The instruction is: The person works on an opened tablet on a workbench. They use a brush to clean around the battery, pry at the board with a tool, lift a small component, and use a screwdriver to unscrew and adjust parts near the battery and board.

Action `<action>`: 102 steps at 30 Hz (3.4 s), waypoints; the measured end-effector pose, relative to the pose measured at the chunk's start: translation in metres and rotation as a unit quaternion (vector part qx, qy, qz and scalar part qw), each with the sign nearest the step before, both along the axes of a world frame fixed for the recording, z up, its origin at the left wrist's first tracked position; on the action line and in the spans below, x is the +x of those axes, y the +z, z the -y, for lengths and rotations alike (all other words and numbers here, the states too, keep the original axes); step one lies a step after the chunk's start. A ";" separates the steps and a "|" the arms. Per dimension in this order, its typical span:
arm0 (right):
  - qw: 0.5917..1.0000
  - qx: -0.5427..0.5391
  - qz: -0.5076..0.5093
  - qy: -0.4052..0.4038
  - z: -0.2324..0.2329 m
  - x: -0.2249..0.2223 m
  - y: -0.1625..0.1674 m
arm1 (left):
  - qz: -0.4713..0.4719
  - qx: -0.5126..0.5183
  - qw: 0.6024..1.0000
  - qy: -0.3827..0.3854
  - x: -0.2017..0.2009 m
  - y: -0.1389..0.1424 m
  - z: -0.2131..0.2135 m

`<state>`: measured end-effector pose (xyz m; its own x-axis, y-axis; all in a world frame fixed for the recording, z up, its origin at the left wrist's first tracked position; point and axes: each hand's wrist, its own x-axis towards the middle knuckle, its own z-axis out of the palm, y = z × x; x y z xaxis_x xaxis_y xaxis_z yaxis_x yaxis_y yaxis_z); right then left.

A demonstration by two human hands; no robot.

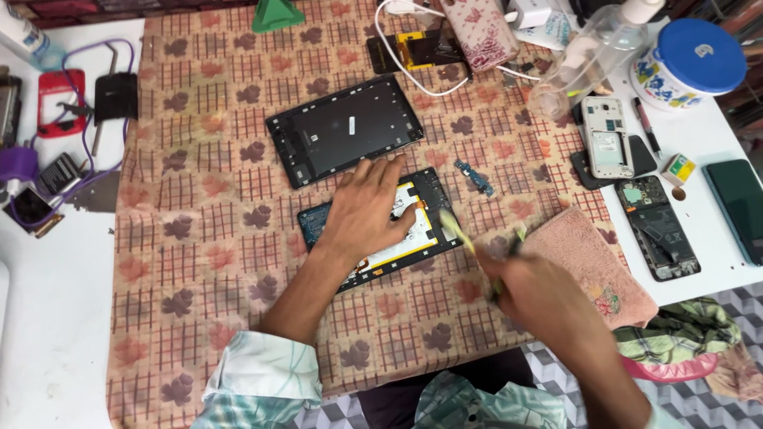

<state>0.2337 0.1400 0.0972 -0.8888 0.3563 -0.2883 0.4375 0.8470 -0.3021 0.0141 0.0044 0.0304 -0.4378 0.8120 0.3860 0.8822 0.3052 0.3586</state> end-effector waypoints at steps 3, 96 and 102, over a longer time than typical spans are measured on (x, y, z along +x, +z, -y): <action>1.000 0.009 0.025 -0.012 0.010 0.018 0.006 | 0.010 -0.003 1.000 -0.003 -0.004 -0.005 0.002; 0.891 -0.363 -0.237 0.136 -0.117 -0.148 -0.057 | 0.022 0.032 0.999 -0.029 0.012 -0.006 -0.019; 0.908 -0.160 -0.273 0.273 -0.102 -0.139 -0.046 | 0.104 0.024 0.994 -0.006 0.010 0.001 -0.018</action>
